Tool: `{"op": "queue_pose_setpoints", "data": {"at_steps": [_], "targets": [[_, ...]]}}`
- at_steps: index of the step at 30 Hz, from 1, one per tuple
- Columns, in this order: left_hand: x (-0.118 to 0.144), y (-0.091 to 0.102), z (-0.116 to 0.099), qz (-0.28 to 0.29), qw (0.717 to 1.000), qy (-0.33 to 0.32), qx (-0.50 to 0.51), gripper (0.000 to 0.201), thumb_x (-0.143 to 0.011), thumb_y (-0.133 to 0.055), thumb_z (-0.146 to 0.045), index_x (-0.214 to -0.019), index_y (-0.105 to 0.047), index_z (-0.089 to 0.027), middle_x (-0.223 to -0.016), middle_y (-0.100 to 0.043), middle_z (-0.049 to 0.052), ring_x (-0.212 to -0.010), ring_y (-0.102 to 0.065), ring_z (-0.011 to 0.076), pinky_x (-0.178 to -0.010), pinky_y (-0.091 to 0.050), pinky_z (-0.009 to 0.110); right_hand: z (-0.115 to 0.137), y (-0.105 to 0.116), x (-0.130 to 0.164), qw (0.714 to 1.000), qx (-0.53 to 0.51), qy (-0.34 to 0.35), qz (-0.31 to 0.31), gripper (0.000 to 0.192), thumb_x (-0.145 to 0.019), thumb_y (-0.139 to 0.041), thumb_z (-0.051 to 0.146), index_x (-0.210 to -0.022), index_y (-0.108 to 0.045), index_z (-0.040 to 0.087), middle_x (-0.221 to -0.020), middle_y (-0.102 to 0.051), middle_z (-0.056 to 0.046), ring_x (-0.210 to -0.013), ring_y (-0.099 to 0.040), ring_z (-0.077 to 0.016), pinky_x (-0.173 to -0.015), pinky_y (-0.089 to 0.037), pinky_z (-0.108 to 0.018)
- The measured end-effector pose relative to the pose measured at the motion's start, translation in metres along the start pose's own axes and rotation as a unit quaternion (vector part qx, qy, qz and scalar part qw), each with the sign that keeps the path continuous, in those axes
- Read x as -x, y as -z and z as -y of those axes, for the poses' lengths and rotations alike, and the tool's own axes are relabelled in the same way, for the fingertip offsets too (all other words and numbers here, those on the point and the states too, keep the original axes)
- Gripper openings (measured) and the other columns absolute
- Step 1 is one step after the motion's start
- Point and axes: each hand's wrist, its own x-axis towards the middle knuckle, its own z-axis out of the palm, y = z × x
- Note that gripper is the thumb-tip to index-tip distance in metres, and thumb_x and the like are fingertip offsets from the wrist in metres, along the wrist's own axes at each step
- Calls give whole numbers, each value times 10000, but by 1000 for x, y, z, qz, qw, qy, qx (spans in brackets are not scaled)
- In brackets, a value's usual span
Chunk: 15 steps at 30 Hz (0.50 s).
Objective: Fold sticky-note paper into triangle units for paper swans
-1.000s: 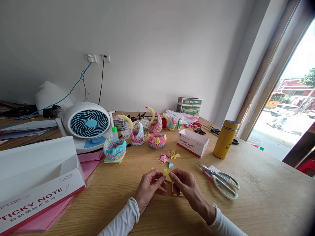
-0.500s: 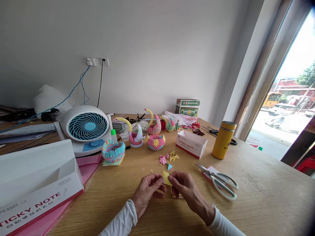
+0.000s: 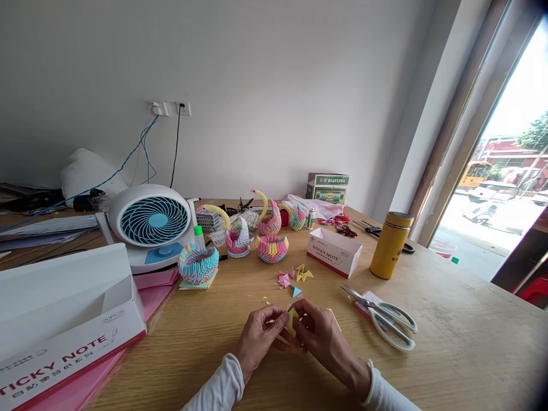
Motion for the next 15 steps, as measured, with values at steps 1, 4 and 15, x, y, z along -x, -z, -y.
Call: {"op": "queue_pose_setpoints", "data": {"at_steps": [1, 4, 15], "targets": [[0, -1, 1, -2, 1000, -7, -18, 415, -696, -717, -527, -788, -664, -126, -730, -635, 34, -596, -628, 159, -489, -552, 265, 1, 0, 1, 999, 31, 21, -9, 100, -889, -470, 201, -828, -548, 185, -563, -534, 41, -438, -492, -96, -433, -368, -189], [0, -2, 4, -11, 998, -18, -67, 431, -687, -710, -548, -794, -647, -135, -693, -654, 42, -564, -625, 172, -438, -523, 248, 3, -2, 3, 990, 106, 85, -21, 115, -867, -473, 122, -818, -553, 189, -607, -585, 18, -508, -507, -110, -508, -360, -205], [1, 2, 6, -12, 957, -123, -261, 297, -871, -529, -389, -902, -696, -145, -849, -708, 91, -662, -665, 179, -618, -544, 262, -3, -1, 1, 986, 133, 94, -16, 132, -831, -498, 74, -868, -551, 189, -664, -623, 16, -513, -528, -106, -499, -350, -186]]}}
